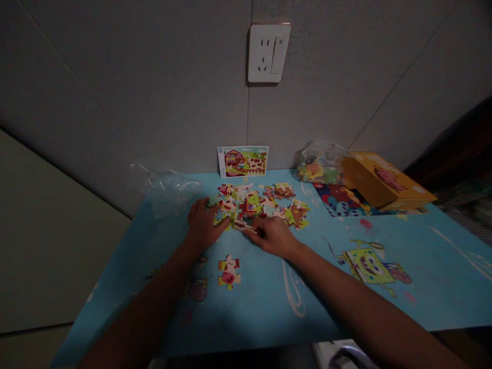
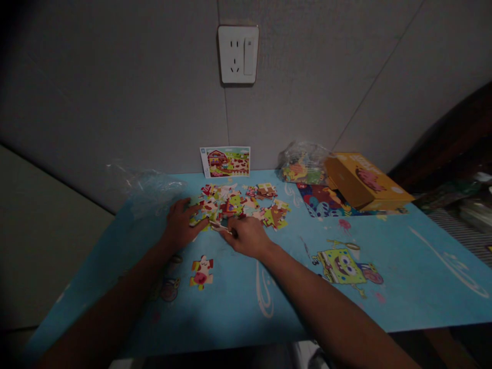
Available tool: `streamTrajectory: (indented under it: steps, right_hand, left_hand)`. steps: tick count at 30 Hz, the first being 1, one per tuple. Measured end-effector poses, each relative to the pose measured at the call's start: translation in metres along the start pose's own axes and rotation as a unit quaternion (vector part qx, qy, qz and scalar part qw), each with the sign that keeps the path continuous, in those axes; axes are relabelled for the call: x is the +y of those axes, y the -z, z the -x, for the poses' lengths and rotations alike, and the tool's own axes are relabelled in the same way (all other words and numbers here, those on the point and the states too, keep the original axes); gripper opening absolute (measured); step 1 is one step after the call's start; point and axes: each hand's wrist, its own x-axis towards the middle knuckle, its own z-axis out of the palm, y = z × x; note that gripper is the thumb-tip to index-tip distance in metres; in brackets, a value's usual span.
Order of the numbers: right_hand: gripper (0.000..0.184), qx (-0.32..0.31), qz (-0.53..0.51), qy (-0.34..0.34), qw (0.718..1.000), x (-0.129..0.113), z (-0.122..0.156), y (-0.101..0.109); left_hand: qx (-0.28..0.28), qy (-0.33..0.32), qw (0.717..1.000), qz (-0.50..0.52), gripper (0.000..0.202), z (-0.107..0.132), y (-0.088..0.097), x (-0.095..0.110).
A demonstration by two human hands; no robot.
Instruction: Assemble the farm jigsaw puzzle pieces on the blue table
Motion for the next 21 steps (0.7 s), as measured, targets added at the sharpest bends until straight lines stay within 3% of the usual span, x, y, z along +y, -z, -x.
streamTrajectory:
  steps: [6,8,12,14,21]
  right_hand:
    - [0.031,0.018,0.013,-0.060,0.998,0.003,-0.003,0.000]
    - [0.035,0.016,-0.004,-0.072,0.997,0.005,-0.004,0.001]
    - [0.043,0.012,-0.045,-0.061,0.997,0.006,-0.003,0.000]
    - [0.043,0.010,-0.060,-0.051,0.997,0.005,-0.002,-0.002]
    - [0.045,0.014,-0.080,-0.050,0.995,0.005,-0.002,-0.005]
  left_hand:
    - [0.002,-0.035,0.999,0.025,0.028,0.000,0.004,0.002]
    - [-0.004,-0.062,0.997,0.040,0.032,0.000,0.008,0.005]
    - [-0.022,-0.151,0.986,0.070,0.051,0.001,0.016,0.013]
    - [-0.026,-0.184,0.979,0.081,0.050,0.002,0.018,0.016]
    - [0.005,-0.209,0.973,0.098,0.041,0.003,0.020,0.016]
